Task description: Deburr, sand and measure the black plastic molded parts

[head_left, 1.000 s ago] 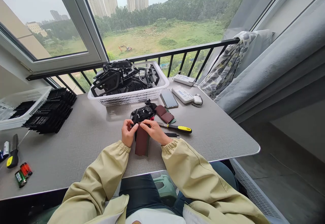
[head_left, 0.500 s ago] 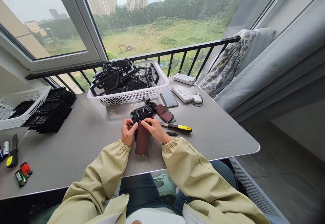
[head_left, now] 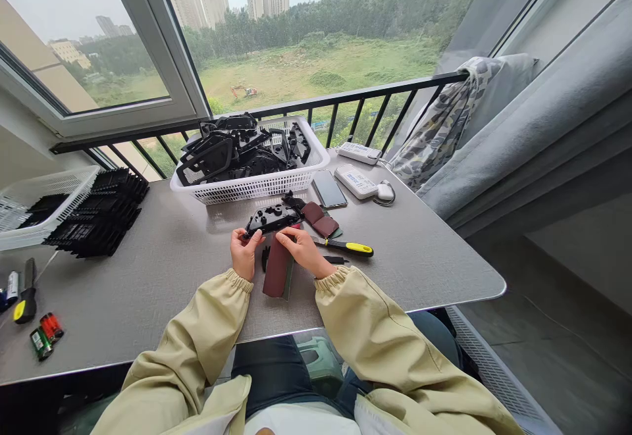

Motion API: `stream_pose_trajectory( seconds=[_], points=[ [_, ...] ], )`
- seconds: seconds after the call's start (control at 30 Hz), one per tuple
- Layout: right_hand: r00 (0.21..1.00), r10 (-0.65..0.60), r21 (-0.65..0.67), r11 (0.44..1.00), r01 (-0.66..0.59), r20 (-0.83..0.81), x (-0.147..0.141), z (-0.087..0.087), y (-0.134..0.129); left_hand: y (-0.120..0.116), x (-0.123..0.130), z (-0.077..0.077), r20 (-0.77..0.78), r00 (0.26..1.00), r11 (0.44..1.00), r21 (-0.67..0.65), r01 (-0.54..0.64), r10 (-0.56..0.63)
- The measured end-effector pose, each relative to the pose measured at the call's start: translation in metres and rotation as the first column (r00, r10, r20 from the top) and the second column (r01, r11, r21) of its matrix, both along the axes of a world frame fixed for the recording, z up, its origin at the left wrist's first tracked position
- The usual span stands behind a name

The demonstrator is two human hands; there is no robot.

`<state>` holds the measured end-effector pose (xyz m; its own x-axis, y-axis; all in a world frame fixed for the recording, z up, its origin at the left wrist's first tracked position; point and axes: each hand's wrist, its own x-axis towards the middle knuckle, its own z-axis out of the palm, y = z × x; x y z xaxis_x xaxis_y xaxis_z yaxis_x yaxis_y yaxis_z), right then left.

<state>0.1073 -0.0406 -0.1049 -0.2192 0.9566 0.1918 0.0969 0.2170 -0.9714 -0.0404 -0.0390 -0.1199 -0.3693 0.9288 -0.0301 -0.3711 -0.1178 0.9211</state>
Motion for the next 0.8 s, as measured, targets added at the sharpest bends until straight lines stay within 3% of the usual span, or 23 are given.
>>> stream_pose_trajectory(
  seconds=[0.23,0.4,0.63,0.8],
  points=[
    [1.0,0.01,0.014,1.0,-0.01,-0.023,0.0,0.003,-0.002,0.001,-0.004,0.0,0.09,0.996,0.999,0.032,0.014,-0.017],
    [0.999,-0.003,0.022,1.0,0.004,-0.052,0.002,0.007,-0.003,0.004,-0.01,-0.001,0.153,0.988,0.997,0.065,-0.032,0.022],
    [0.996,-0.028,0.039,0.999,0.031,-0.089,0.003,0.008,-0.005,0.016,-0.031,0.01,0.333,0.937,0.99,0.055,-0.133,0.108],
    [0.996,0.017,0.056,0.998,-0.013,-0.087,0.003,0.011,-0.008,0.012,-0.024,0.008,0.307,0.952,1.0,0.016,-0.012,0.007]
  ],
)
